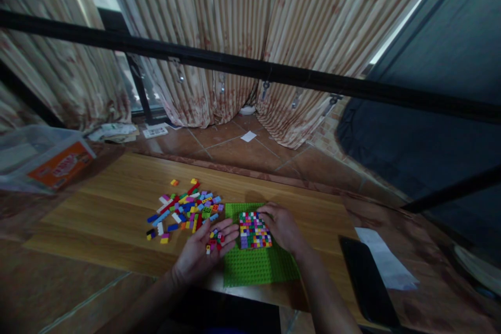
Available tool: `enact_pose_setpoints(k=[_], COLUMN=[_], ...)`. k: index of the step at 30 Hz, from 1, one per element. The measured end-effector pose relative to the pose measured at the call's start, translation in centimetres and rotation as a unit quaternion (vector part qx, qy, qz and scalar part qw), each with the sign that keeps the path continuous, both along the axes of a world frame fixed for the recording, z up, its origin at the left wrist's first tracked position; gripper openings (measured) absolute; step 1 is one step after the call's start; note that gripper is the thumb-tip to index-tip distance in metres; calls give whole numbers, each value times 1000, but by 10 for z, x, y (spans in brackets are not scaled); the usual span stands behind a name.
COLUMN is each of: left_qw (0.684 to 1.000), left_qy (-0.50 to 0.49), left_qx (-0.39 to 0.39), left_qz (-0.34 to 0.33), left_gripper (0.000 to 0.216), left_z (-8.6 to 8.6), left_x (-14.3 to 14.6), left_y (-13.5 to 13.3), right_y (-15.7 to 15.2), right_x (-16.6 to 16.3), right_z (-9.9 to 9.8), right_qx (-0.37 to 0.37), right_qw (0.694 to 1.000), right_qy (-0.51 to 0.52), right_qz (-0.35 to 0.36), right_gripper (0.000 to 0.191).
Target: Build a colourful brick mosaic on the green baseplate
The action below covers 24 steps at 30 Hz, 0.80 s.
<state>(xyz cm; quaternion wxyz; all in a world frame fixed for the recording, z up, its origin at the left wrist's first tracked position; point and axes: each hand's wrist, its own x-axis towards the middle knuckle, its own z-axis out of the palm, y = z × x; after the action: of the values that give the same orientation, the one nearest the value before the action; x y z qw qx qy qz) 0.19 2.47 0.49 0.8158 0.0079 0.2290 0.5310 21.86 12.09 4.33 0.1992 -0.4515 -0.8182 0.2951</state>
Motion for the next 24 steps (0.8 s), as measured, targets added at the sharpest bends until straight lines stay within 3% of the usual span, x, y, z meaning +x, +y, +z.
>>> enact_pose_setpoints(k=[7, 14, 24], left_qw=[1000, 1000, 1000], left_qy=[24, 22, 17], left_qx=[-1, 11, 19], left_qz=[0, -8, 0], left_gripper=[50, 46, 45], left_z=[4, -2, 0], left_x=[1, 2, 3], left_y=[1, 2, 2], right_y=[4, 3, 0], right_x=[-1, -6, -6], right_z=[3, 8, -1], right_qx=[-24, 21, 15], right_qw=[999, 997, 999], right_qy=[7, 1, 4], right_qz=[22, 76, 51], right_gripper=[26, 28, 26])
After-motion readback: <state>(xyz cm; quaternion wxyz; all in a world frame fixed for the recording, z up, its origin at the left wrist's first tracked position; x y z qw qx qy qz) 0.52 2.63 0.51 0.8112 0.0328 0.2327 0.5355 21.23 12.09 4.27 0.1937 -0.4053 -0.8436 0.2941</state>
